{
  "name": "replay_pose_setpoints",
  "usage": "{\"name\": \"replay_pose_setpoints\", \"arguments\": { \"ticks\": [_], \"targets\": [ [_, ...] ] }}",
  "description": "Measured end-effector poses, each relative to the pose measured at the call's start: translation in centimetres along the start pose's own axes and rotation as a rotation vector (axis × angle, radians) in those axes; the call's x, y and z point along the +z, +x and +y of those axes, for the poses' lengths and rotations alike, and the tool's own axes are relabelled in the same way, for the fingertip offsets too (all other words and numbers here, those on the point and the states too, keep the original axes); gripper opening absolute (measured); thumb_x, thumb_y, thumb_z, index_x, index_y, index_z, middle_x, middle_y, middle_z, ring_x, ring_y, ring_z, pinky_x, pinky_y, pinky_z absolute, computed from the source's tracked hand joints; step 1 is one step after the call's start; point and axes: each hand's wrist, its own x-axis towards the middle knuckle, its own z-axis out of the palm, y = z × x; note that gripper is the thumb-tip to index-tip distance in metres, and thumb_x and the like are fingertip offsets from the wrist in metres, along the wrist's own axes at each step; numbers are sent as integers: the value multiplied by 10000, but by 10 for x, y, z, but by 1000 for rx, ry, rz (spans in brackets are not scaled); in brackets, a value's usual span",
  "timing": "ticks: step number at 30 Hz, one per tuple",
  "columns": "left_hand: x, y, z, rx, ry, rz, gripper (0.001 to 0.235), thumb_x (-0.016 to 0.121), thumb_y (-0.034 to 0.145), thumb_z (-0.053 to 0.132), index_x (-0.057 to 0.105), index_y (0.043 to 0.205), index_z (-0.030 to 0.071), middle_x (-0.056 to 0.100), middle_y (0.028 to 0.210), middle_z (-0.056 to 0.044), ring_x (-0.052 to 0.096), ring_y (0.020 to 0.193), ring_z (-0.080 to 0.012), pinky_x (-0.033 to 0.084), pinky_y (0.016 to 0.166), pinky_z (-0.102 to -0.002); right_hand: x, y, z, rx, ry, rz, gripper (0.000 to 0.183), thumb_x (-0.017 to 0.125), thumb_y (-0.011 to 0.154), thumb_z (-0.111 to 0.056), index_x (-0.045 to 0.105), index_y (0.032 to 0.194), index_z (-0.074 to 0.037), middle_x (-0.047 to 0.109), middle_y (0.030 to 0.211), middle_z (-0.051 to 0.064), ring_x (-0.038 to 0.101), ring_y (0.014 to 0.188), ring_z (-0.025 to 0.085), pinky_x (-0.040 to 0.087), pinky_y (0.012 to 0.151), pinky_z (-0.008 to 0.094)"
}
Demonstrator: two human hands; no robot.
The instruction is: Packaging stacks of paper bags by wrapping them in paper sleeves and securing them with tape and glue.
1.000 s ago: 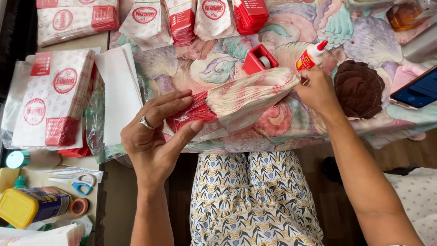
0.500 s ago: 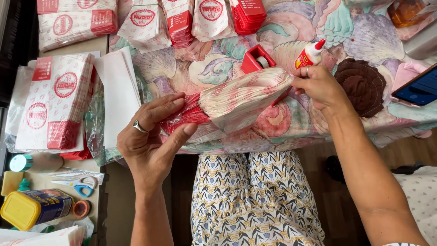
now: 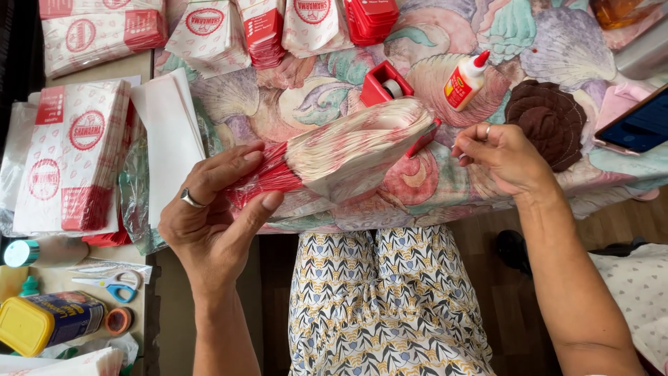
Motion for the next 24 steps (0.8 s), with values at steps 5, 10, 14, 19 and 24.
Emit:
{"name": "replay_pose_setpoints", "arguments": {
  "ticks": [5, 10, 14, 19, 24],
  "targets": [
    [0, -2, -3, -12, -8, 12, 331, 800, 878, 85, 665, 1154, -39, 700, 1189, -241, 712, 1191, -336, 569, 1138, -403, 10, -6, -4, 42, 99, -53, 158, 686, 975, -83, 680, 1053, 54, 698, 922, 146, 686, 846, 192, 525, 728, 250],
    [0, -4, -5, -3, -1, 14, 341, 801, 878, 83, 662, 1163, -45, 697, 1190, -240, 704, 1197, -337, 562, 1133, -394, 14, -5, 8, 59, 166, 0, 169, 775, 870, -13, 661, 970, 61, 694, 789, 155, 689, 672, 199, 563, 628, 233],
    [1, -4, -5, -19, -49, 15, 344, 798, 878, 77, 655, 1163, -51, 688, 1195, -241, 718, 1196, -354, 580, 1110, -379, 17, 9, 28, 73, 86, 106, 151, 793, 879, -13, 681, 951, 56, 685, 741, 148, 638, 593, 162, 548, 574, 231],
    [1, 0, -3, 25, -38, -8, 331, 797, 892, 29, 643, 1169, -66, 693, 1197, -251, 707, 1188, -346, 568, 1132, -394, 9, 24, 28, -171, -734, 378, 48, 788, 874, -133, 751, 885, -104, 702, 640, 22, 634, 556, 82, 510, 586, 275],
    [3, -4, -6, -2, -44, 26, 330, 777, 901, -1, 637, 1185, -92, 679, 1208, -256, 698, 1197, -362, 578, 1123, -395, -9, -5, -11, -359, -955, 324, 83, 755, 880, -111, 681, 901, -80, 706, 812, 57, 663, 741, 214, 505, 735, 382]
  ]
}}
